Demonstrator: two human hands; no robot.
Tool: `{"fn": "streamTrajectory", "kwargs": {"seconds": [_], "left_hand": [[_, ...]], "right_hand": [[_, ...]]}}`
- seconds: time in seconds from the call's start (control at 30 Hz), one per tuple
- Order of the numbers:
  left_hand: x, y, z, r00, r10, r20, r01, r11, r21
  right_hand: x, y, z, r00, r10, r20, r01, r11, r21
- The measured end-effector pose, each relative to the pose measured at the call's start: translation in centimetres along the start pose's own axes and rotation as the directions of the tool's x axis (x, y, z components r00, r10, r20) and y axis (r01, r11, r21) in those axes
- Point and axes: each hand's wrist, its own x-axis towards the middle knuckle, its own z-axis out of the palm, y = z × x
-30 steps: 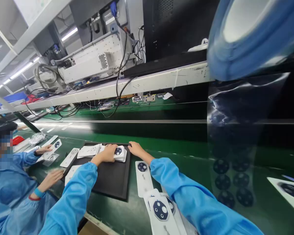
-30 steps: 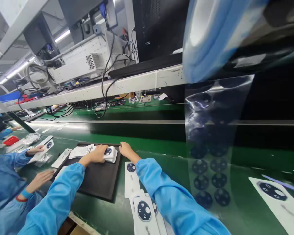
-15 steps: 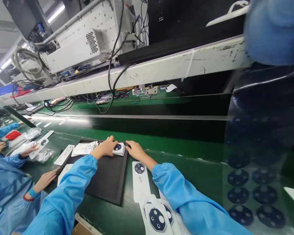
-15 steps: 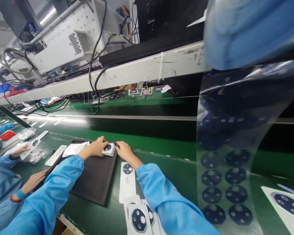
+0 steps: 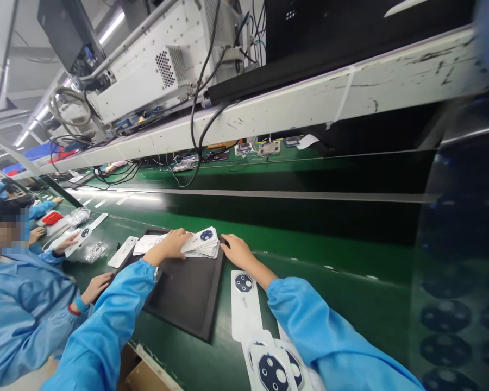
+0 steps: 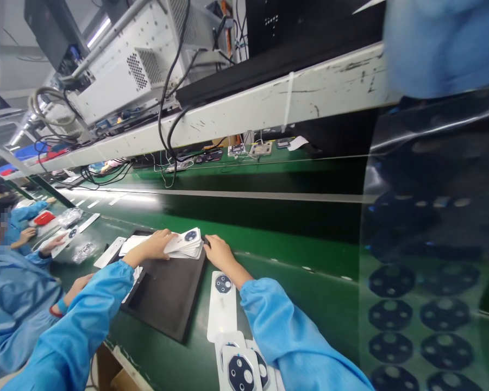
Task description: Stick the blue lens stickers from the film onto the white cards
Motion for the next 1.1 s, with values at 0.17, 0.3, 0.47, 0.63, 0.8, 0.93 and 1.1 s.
{"fn": "streamTrajectory", "kwargs": {"seconds": [0.17, 0.3, 0.47, 0.63, 0.8, 0.93, 1.1], "left_hand": [[1.1, -0.9, 0.0, 0.998, 0.054, 0.027, -0.053, 0.998, -0.021], [2.1, -0.8, 0.5, 0.998, 0.055, 0.007, -0.055, 0.998, 0.008], [2.7, -1.2, 1.2, 0.998, 0.06, -0.003, -0.06, 0.998, 0.001], [2.5, -2.1, 2.0, 1.0, 0.026, 0.011, -0.025, 0.996, -0.081], [1.5, -3.3, 2.6, 0.999, 0.013, 0.031, -0.009, 0.993, -0.117], [1.3, -3.7, 2.3, 0.999, 0.052, 0.003, -0.051, 0.989, -0.141], [1.0, -4.9, 1.9, 0.998, 0.041, -0.05, -0.05, 0.978, -0.204]], "right_hand": [[0.5, -0.4, -0.8, 0.999, -0.013, 0.046, 0.015, 0.999, -0.03], [1.4, -2.1, -1.5, 0.984, -0.108, 0.145, 0.115, 0.993, -0.039], [2.1, -4.8, -1.0, 0.937, -0.17, 0.306, 0.212, 0.971, -0.111], [1.8, -6.0, -0.3, 0.941, -0.167, 0.294, 0.249, 0.93, -0.269], [1.0, -5.9, 0.2, 0.955, -0.189, 0.227, 0.268, 0.879, -0.395], [0.4, -5.5, 1.0, 0.953, -0.226, 0.2, 0.295, 0.842, -0.452], [0.4, -5.1, 1.8, 0.954, -0.247, 0.171, 0.3, 0.821, -0.485]]}}
